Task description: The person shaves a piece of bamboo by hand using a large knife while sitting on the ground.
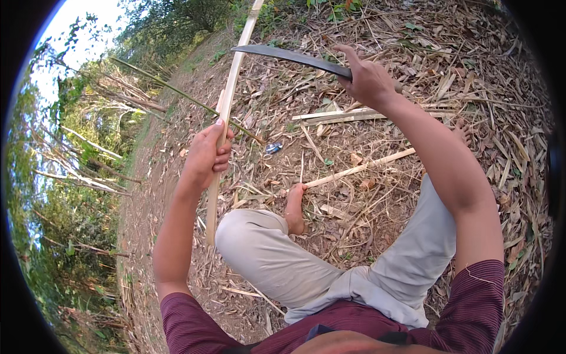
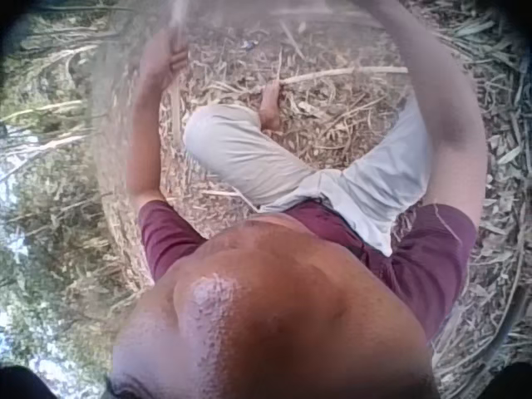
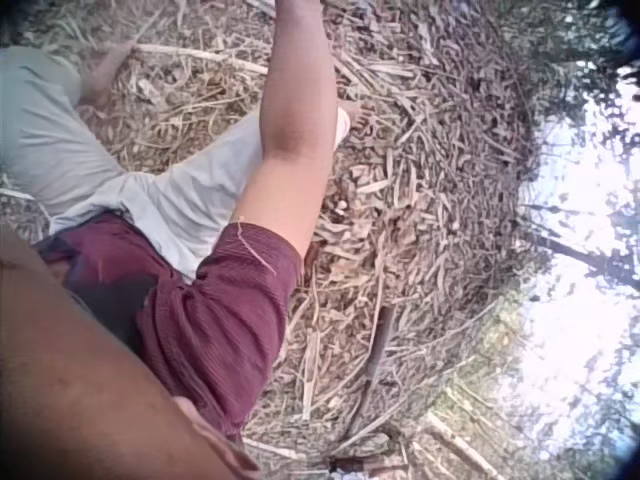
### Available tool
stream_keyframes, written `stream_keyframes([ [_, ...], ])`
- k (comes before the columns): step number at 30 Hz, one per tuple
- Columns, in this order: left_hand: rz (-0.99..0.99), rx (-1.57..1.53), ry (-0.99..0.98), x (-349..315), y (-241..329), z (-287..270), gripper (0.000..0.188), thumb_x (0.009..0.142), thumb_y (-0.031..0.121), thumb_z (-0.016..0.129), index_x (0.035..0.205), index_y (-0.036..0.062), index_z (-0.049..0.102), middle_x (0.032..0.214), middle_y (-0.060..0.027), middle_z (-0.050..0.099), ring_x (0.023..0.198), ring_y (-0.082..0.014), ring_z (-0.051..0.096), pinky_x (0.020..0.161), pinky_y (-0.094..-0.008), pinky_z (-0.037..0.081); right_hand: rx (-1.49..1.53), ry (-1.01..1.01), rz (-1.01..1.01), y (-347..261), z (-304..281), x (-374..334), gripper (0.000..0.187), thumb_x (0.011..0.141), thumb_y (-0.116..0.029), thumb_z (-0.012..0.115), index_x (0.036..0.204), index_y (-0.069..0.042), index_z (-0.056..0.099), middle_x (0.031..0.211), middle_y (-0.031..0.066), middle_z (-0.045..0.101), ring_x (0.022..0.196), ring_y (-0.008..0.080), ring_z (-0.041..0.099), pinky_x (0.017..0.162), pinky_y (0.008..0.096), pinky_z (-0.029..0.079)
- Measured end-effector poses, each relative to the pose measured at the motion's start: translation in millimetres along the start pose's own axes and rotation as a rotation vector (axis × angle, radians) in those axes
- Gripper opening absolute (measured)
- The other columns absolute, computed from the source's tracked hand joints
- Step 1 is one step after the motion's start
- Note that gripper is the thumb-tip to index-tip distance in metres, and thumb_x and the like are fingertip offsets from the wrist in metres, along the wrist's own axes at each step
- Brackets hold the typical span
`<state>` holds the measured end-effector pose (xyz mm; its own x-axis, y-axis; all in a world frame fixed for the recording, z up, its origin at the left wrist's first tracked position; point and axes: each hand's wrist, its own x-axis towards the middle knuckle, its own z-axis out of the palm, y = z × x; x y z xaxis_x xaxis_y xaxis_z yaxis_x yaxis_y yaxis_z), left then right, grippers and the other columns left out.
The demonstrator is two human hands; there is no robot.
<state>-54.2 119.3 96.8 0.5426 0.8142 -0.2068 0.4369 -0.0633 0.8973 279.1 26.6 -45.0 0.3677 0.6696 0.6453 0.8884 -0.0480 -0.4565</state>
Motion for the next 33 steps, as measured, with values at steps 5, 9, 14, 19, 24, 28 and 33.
stream_keyframes([
  [5,0.100,-0.430,-0.080,-21,30,56,0.021,0.105,0.025,0.040,0.104,0.0056,0.049,0.070,-0.0004,0.044,0.048,-0.0042,0.036,0.039,-0.0185,0.028,0.233,0.070,-0.159,-47,8,-14,0.026,0.087,-0.026,0.070,0.101,-0.010,0.054,0.069,0.0097,0.067,0.063,0.0324,0.066,0.057,0.0446,0.050],
  [9,0.109,-0.514,-0.081,-40,4,98,0.018,0.105,0.024,0.043,0.103,0.0070,0.050,0.070,-0.0006,0.046,0.046,-0.0048,0.037,0.038,-0.0186,0.029,0.337,0.092,-0.213,-76,6,-29,0.024,0.085,-0.029,0.071,0.092,-0.011,0.058,0.069,0.0115,0.065,0.064,0.0345,0.065,0.058,0.0460,0.050],
  [14,0.140,-0.671,-0.030,-63,-39,138,0.018,0.106,0.024,0.044,0.104,0.0079,0.052,0.069,-0.0009,0.049,0.044,-0.0052,0.039,0.037,-0.0195,0.031,0.277,0.045,-0.415,-95,-8,-57,0.025,0.080,-0.026,0.072,0.090,-0.010,0.056,0.067,0.0090,0.065,0.062,0.0305,0.066,0.055,0.0429,0.051],
  [19,0.265,-0.752,0.115,-73,-64,160,0.018,0.106,0.024,0.045,0.106,0.0086,0.052,0.064,0.0007,0.046,0.038,-0.0035,0.032,0.034,-0.0190,0.025,0.276,-0.055,-0.535,-112,-17,-79,0.018,0.078,-0.018,0.070,0.085,-0.010,0.057,0.064,0.0068,0.063,0.059,0.0266,0.066,0.051,0.0394,0.050],
  [24,0.206,-0.631,0.217,-83,-87,170,0.023,0.107,0.028,0.041,0.093,0.0098,0.048,0.058,0.0033,0.039,0.039,-0.0033,0.030,0.035,-0.0199,0.024,0.232,-0.051,-0.594,-114,-21,-83,0.012,0.077,-0.015,0.070,0.080,-0.010,0.059,0.063,0.0065,0.062,0.057,0.0251,0.064,0.052,0.0387,0.049],
  [28,0.211,-0.644,0.138,-95,-89,182,0.027,0.108,0.028,0.039,0.091,0.0090,0.047,0.059,0.0037,0.038,0.042,-0.0038,0.031,0.036,-0.0213,0.024,0.205,0.014,-0.438,-100,-27,-62,0.011,0.077,-0.012,0.071,0.081,-0.008,0.062,0.064,0.0096,0.063,0.058,0.0287,0.065,0.052,0.0397,0.049],
  [33,0.166,-0.641,0.117,-90,-103,186,0.024,0.108,0.027,0.040,0.093,0.0087,0.047,0.062,0.0027,0.040,0.042,-0.0033,0.031,0.036,-0.0206,0.025,0.092,-0.194,-0.459,-89,-31,-71,0.010,0.080,-0.014,0.070,0.082,-0.011,0.061,0.062,0.0084,0.062,0.057,0.0290,0.065,0.051,0.0422,0.049],
])
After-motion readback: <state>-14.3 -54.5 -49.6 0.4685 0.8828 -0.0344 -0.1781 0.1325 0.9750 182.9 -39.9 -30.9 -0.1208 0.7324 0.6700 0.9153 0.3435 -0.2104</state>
